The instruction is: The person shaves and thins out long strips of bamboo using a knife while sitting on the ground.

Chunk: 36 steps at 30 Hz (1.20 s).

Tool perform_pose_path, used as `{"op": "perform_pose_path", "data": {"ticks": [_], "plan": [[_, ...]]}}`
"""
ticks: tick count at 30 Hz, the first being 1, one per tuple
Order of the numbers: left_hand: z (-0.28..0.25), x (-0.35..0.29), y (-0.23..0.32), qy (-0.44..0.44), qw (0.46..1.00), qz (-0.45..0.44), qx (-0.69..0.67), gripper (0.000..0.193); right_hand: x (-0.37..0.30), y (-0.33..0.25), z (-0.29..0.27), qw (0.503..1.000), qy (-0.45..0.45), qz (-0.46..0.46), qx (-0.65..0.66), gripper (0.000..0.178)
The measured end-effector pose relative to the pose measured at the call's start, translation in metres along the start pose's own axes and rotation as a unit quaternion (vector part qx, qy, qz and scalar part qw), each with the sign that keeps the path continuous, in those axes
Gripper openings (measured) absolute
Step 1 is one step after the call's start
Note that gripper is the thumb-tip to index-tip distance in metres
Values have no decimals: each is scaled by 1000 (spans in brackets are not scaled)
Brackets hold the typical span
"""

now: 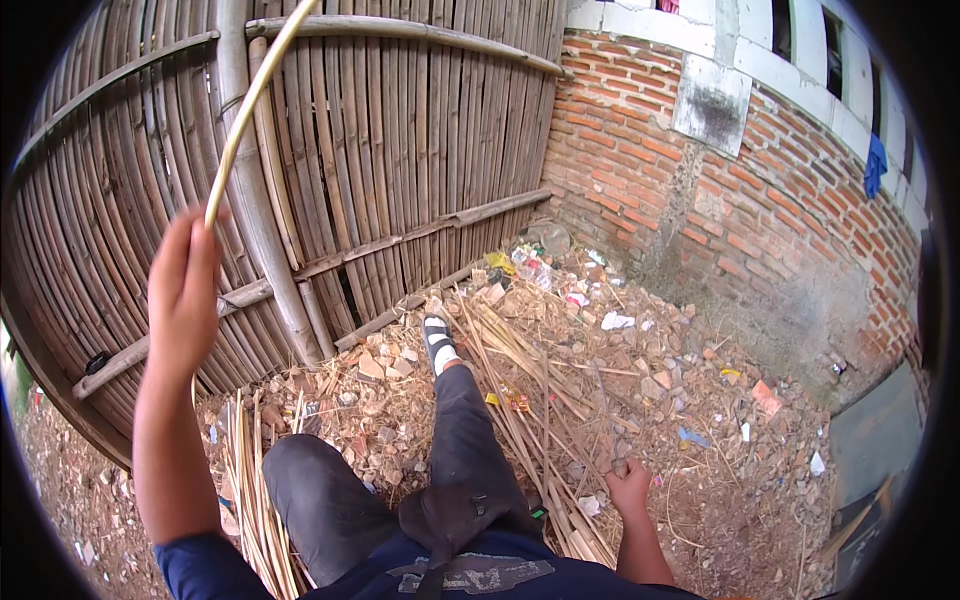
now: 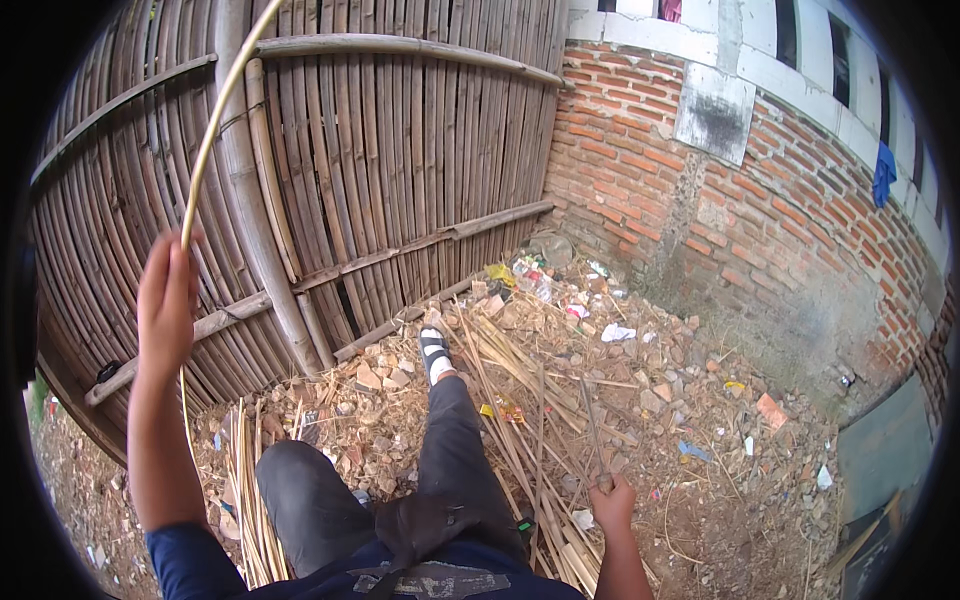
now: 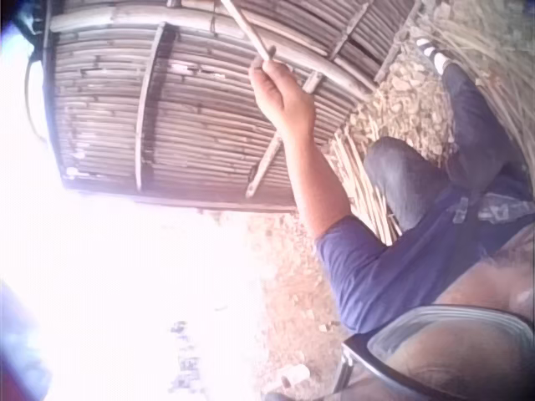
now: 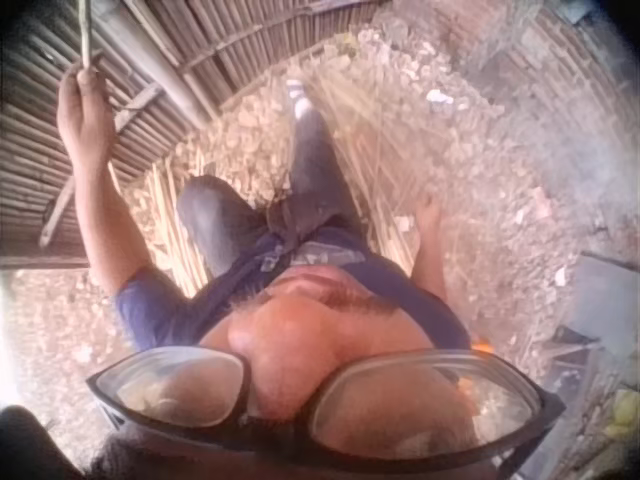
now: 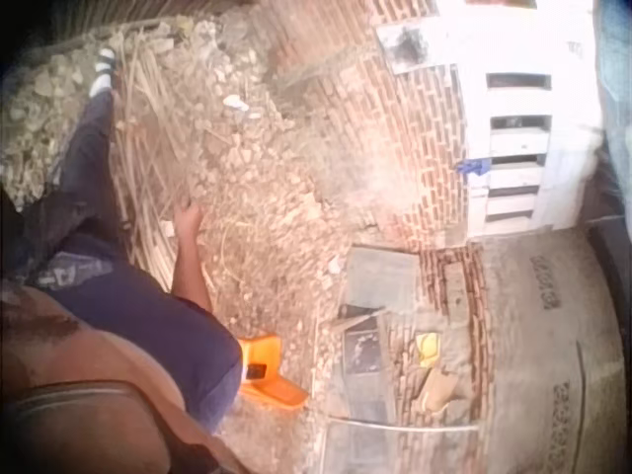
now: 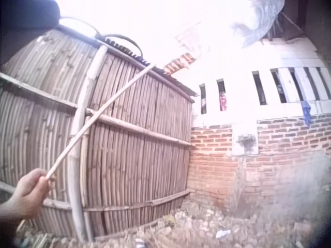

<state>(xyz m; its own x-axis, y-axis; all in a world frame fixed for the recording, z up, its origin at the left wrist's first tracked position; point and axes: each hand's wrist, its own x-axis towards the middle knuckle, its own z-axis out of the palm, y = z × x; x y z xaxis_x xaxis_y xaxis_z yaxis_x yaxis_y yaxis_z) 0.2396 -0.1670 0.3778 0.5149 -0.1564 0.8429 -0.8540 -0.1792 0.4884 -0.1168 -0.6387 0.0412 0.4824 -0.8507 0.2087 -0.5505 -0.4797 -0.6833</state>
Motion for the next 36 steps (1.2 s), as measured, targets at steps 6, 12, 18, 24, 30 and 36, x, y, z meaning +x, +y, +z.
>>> {"op": "perform_pose_path", "data": {"ticks": [6,12,18,24,30,36], "plan": [[-76,-150,-42,-7,978,-185,94,21,-9,-39,8,991,25,-109,67,27],[-91,-264,-70,-5,943,-322,81,24,9,-139,-7,986,-11,-146,85,42],[-79,-301,-61,-3,919,-381,100,27,31,-241,25,956,-93,-251,120,41],[-60,-335,-48,-66,914,-359,177,24,28,-288,119,886,-228,-364,177,35],[-46,-361,-29,-136,848,-403,317,35,15,-359,184,758,-395,-520,-4,38],[-14,-363,-29,-155,837,-371,372,20,28,-325,268,717,-451,-531,-24,46]]}}
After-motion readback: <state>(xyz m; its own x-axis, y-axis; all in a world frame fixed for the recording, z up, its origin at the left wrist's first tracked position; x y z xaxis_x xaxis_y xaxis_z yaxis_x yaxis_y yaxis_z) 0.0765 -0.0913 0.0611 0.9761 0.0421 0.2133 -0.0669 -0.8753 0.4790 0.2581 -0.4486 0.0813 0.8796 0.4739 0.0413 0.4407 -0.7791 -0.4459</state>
